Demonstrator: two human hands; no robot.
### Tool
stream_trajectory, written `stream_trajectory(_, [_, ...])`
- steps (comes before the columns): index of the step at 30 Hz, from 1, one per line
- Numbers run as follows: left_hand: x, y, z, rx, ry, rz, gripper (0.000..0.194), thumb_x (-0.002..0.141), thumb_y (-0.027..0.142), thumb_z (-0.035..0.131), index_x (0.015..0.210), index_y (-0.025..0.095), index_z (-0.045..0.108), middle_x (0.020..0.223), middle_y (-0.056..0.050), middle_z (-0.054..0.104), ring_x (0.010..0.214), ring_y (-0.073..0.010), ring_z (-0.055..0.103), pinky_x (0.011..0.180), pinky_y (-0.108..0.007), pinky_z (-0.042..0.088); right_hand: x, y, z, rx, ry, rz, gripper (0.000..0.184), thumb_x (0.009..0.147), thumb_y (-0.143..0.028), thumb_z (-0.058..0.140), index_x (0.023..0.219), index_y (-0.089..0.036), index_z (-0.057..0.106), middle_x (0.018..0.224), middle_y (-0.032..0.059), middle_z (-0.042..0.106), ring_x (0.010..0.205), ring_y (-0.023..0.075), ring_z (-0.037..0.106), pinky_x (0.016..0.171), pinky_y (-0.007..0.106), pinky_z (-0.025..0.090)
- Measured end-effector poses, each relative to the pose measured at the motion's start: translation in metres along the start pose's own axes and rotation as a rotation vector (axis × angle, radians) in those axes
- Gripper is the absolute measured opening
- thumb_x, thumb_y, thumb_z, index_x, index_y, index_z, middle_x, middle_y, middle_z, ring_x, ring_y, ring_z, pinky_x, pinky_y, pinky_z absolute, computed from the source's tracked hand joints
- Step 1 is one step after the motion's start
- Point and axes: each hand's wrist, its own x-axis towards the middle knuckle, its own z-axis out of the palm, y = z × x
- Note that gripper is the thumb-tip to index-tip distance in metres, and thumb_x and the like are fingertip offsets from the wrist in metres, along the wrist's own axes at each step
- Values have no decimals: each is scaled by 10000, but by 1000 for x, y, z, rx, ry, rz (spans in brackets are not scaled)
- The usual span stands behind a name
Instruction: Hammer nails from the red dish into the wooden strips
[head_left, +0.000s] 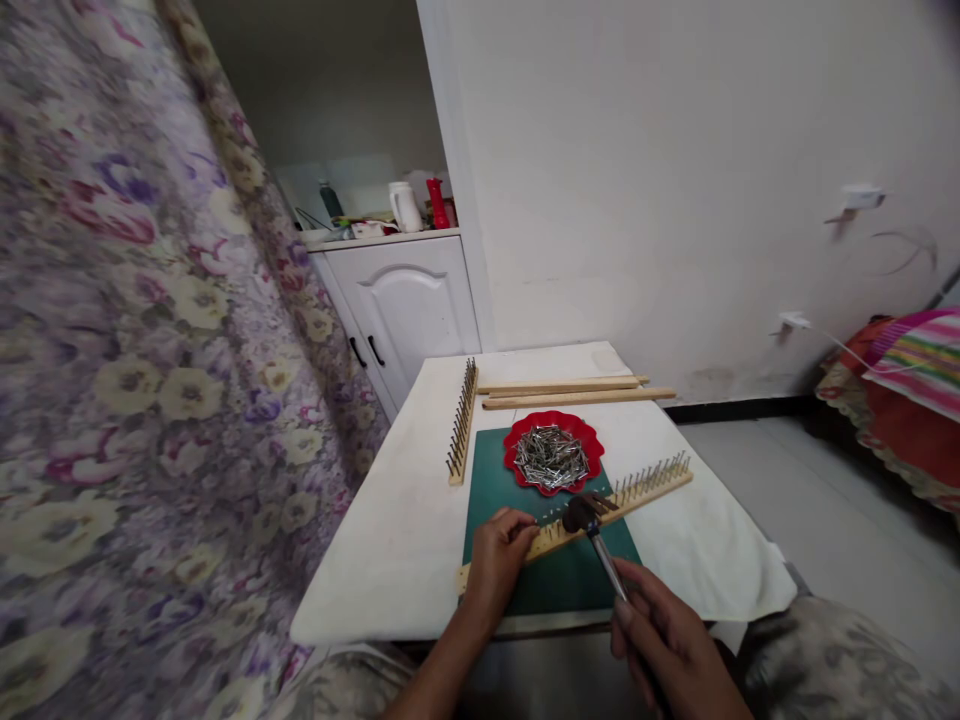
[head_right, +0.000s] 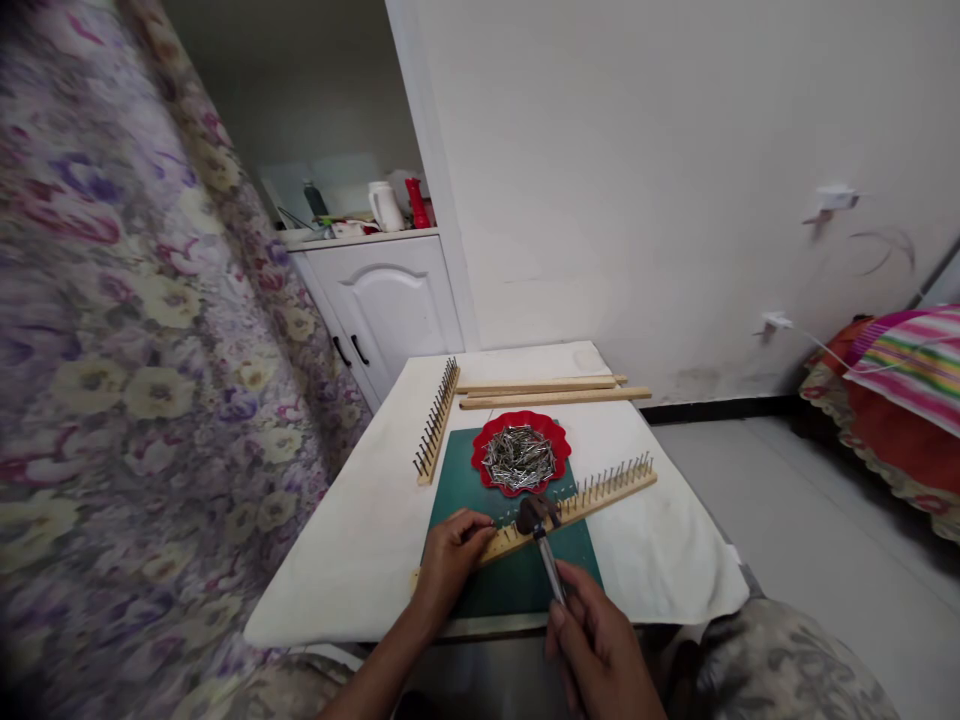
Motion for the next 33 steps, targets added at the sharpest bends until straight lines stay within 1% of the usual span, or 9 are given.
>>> stream_trajectory(4, [0, 4, -4, 33, -27, -14, 122, 738, 244, 583, 736, 173, 682, 691, -4, 581, 619, -138, 542, 576, -229, 379, -1, 0, -3, 34, -29, 40, 512, 793, -520, 571, 1172, -181, 505, 560, -67, 554, 327, 56, 393, 344, 171, 251])
stream_trajectory(8, [5, 10, -17, 86, -50, 13, 145, 759, 214, 537, 778, 178, 676, 748, -17, 616, 694, -154, 582, 637, -238, 418, 1, 5, -9, 80, 37, 26, 565, 765, -555, 586, 1180, -180, 502, 531, -70, 536, 315, 57, 363, 309, 160, 209])
stream_trajectory(13, [36, 24, -28, 303, -58, 150, 188, 832, 238, 483, 843, 205, 668, 849, -29, 647, 801, -161, 596, 719, -245, 423, 4, 6, -19, 83, 66, 9, 551, 777, -560, 582, 1171, -187, 486, 539, -65, 552, 297, 40, 316, 294, 152, 166])
stream_trajectory(15, [55, 31, -24, 442, -85, 135, 174, 830, 278, 510, 799, 207, 667, 858, -31, 660, 802, -167, 599, 705, -246, 417, 5, 6, -24, 81, 39, 8, 563, 782, -567, 575, 1179, -182, 472, 536, -62, 556, 309, 47, 332, 304, 155, 171])
stream_trajectory(18, [81, 39, -10, 679, -144, -7, 203, 787, 372, 573, 735, 199, 666, 842, -45, 679, 796, -189, 609, 670, -254, 412, 7, 10, -29, 84, -7, 23, 575, 775, -580, 577, 1180, -184, 481, 549, -55, 561, 326, 61, 368, 324, 171, 217])
stream_trajectory(21, [97, 44, 5, 819, -202, -121, 185, 742, 363, 605, 742, 197, 687, 862, -72, 699, 862, -224, 617, 690, -271, 426, 9, 20, -34, 105, -5, 18, 552, 773, -569, 586, 1170, -193, 514, 561, -40, 582, 374, 82, 414, 363, 186, 266])
stream_trajectory(26, [104, 50, 18, 884, -215, -167, 157, 704, 241, 582, 746, 163, 712, 842, -128, 711, 860, -261, 631, 717, -312, 448, 10, 31, -40, 126, 21, -10, 566, 785, -602, 540, 1179, -198, 499, 523, -55, 562, 369, 83, 382, 367, 181, 259])
stream_trajectory(29, [104, 51, 19, 899, -215, -171, 169, 685, 207, 570, 745, 151, 718, 852, -147, 715, 862, -266, 635, 735, -321, 448, 10, 33, -43, 94, -17, -8, 573, 794, -589, 543, 1191, -179, 494, 535, -44, 571, 383, 87, 406, 377, 177, 294])
stream_trajectory(33, [105, 51, 19, 874, -211, -172, 154, 666, 205, 574, 717, 158, 711, 812, -143, 718, 813, -270, 643, 709, -328, 442, 10, 38, -43, 117, 25, -54, 570, 785, -608, 525, 1175, -193, 538, 519, -26, 580, 379, 118, 460, 349, 191, 334])
